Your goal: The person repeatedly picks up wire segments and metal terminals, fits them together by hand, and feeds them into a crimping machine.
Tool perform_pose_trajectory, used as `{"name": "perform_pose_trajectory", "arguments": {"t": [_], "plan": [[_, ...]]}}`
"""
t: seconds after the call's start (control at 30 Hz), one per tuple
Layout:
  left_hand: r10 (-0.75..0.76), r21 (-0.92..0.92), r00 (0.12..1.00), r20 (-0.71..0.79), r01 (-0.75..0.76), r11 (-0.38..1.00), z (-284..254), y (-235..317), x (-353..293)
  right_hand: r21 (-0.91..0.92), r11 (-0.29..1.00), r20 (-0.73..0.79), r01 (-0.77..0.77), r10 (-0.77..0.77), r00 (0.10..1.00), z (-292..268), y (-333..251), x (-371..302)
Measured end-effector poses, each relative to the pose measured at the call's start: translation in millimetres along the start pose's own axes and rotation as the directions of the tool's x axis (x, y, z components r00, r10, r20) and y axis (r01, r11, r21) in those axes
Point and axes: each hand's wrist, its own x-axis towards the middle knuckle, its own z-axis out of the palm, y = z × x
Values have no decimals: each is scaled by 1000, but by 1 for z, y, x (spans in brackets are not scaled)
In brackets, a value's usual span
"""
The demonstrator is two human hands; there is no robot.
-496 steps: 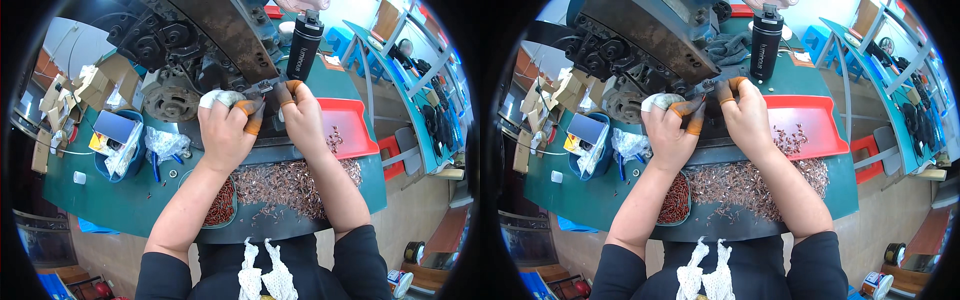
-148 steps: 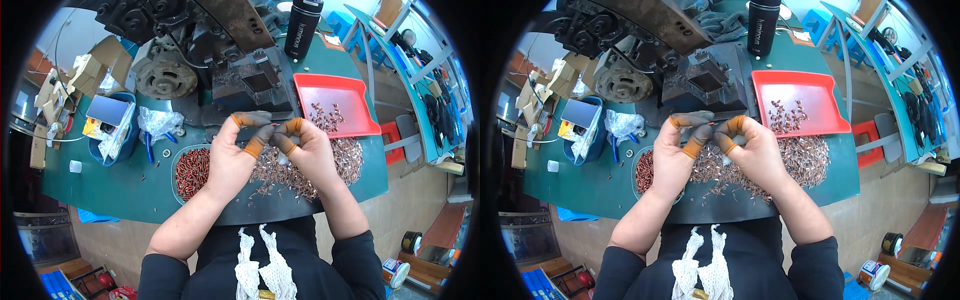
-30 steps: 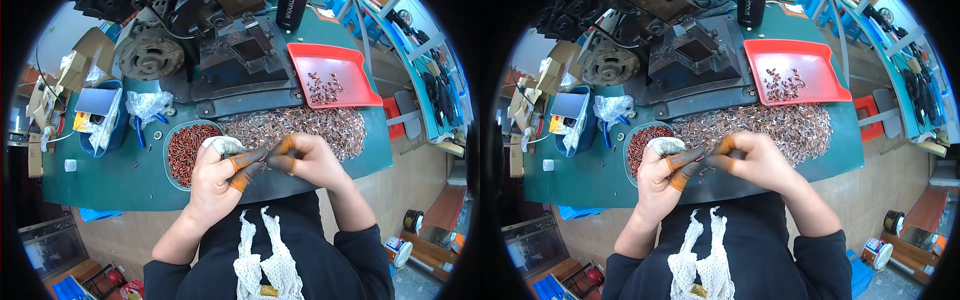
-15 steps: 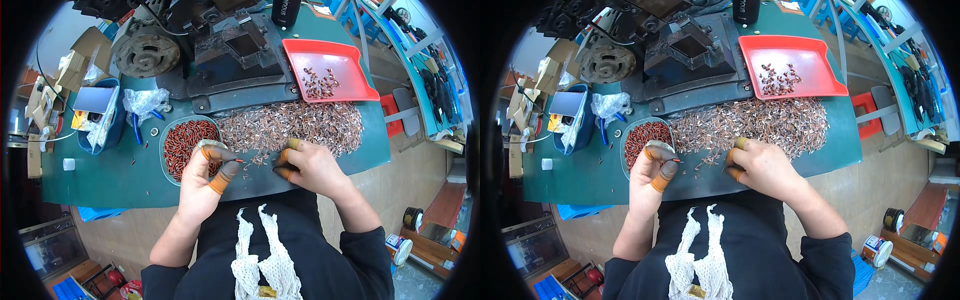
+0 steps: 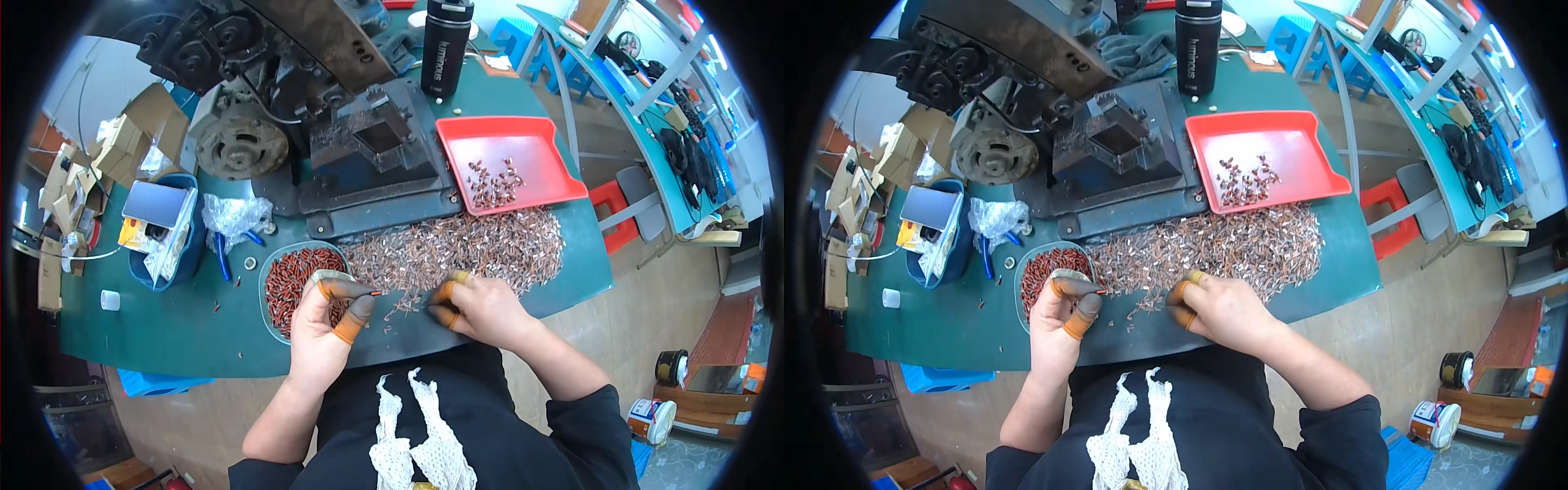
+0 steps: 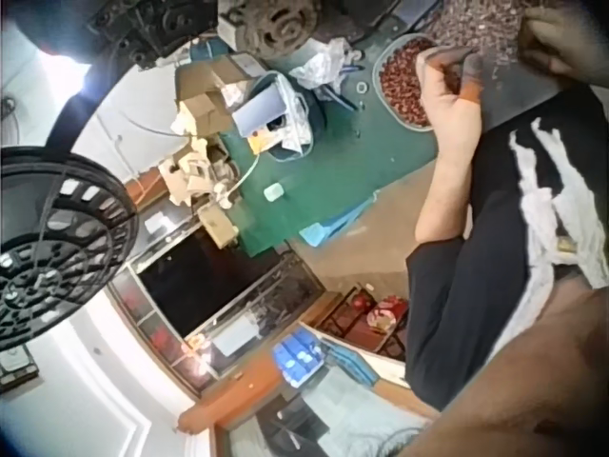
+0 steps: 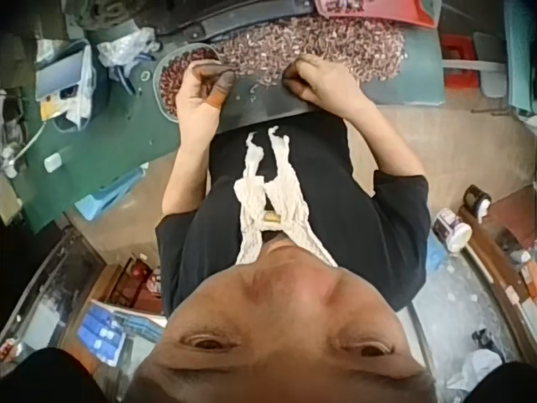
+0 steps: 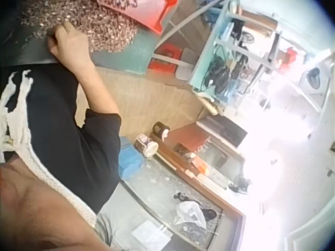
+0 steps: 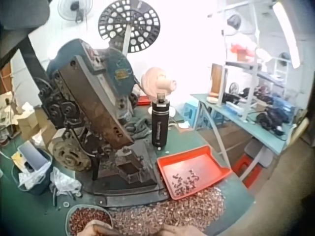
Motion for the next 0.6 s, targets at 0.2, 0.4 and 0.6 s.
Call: {"name": "perform_pose_trajectory", "arguments": {"t": [0.2,0.4,0.6], "plan": [[258,292,962,-87,-223,930,4,19,44,515,827,-247,-225,395,885,-28,4,59],[810,770,587,10,-521,369,10,28,113,787,581,-171,-206,527,832,-51,10,143],[886,846,461,52,-492,206,9,25,157,735,642,-175,-218,491,854,-54,12,179]]}}
